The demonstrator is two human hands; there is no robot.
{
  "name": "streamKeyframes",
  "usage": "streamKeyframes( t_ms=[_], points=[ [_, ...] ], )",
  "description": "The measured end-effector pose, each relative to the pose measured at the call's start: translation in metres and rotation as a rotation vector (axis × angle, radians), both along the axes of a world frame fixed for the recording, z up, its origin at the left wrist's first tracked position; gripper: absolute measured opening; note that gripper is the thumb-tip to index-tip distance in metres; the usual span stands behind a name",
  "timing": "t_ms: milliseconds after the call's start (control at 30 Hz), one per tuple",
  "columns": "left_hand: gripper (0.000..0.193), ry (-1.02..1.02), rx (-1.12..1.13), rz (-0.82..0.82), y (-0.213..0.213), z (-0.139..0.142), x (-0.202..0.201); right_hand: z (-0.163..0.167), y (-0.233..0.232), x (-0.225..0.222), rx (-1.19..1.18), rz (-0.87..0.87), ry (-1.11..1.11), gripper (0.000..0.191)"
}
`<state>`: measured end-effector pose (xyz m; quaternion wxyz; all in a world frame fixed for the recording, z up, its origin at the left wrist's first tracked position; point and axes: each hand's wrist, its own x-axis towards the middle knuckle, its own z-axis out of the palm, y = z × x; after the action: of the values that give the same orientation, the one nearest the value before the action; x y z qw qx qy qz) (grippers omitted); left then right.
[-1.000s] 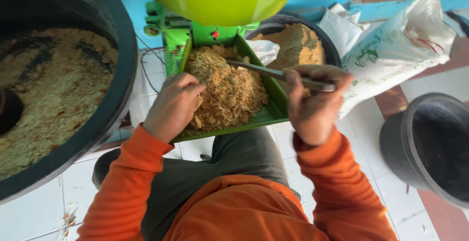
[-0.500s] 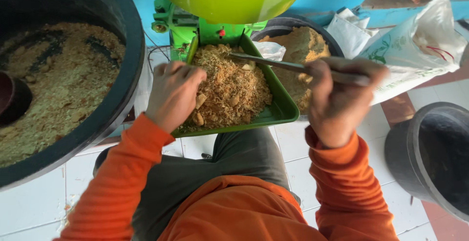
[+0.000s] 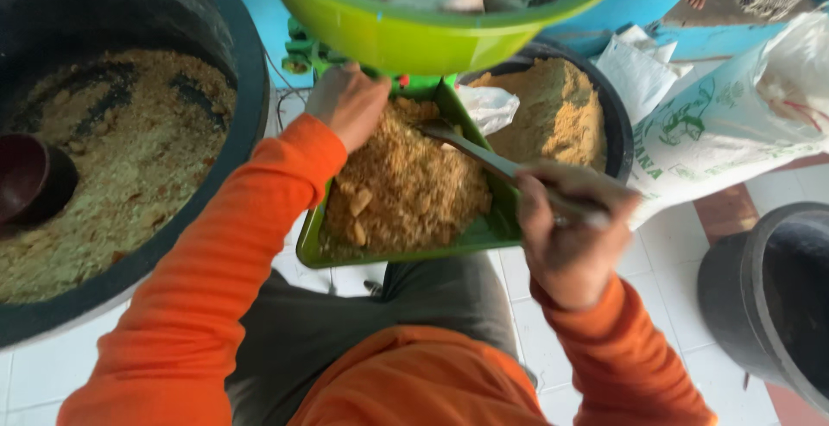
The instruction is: The person sits on the floor beside a green grinding machine and uses a metal scoop to move crushed material from a large black basin into the machine's green intake tray, occasionally pushing material by hand and scraping the tray to feed the machine. The ground output collects in a basin beside the machine.
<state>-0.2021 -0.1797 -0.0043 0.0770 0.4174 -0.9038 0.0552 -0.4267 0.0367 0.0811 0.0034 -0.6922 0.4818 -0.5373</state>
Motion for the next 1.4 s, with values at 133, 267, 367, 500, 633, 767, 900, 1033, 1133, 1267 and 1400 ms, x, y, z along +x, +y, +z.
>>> streamKeyframes(
  t_ms=[133,267,367,500,633,767,900,1033,1133,1267,1400],
  points=[
    [0.016,-0.231,0.074,0.058,0.0,-0.003,-0.008,0.004,-0.011,-0.007,-0.025,0.03,0.003,0.036],
    [0.016,-0.086,0.079,0.024,0.005,-0.001,-0.002,-0.005,-0.018,-0.017,0.027,0.019,0.03,0.035],
    [0.031,0.047,0.076,-0.031,0.006,-0.001,0.006,-0.011,-0.016,-0.02,0.051,-0.013,0.12,0.038],
    [0.038,0.113,0.09,-0.061,0.007,-0.001,0.011,-0.01,-0.014,-0.018,-0.011,0.066,0.08,0.036],
    [0.048,0.099,0.093,-0.07,0.004,-0.005,0.012,-0.001,-0.024,-0.02,-0.141,-0.035,0.105,0.032],
    [0.045,0.15,0.127,-0.062,0.002,-0.016,0.015,0.001,-0.037,-0.023,-0.082,-0.024,0.104,0.031],
    [0.043,0.261,0.316,0.021,-0.003,-0.02,0.015,-0.012,-0.039,-0.023,0.004,-0.024,0.045,0.032],
    [0.039,0.262,0.166,0.001,0.006,-0.006,0.018,-0.026,-0.035,-0.025,0.06,0.077,0.052,0.032],
    [0.022,0.345,-0.133,-0.175,0.035,0.011,0.03,-0.027,-0.029,-0.03,0.114,0.126,-0.197,0.031],
    [0.014,0.399,-0.02,-0.441,0.067,0.031,0.048,-0.02,-0.027,-0.029,-0.006,0.12,-0.103,0.029],
    [0.009,0.388,-0.004,-0.497,0.08,0.041,0.048,-0.008,-0.028,-0.02,0.013,0.031,0.066,0.029]
  ],
)
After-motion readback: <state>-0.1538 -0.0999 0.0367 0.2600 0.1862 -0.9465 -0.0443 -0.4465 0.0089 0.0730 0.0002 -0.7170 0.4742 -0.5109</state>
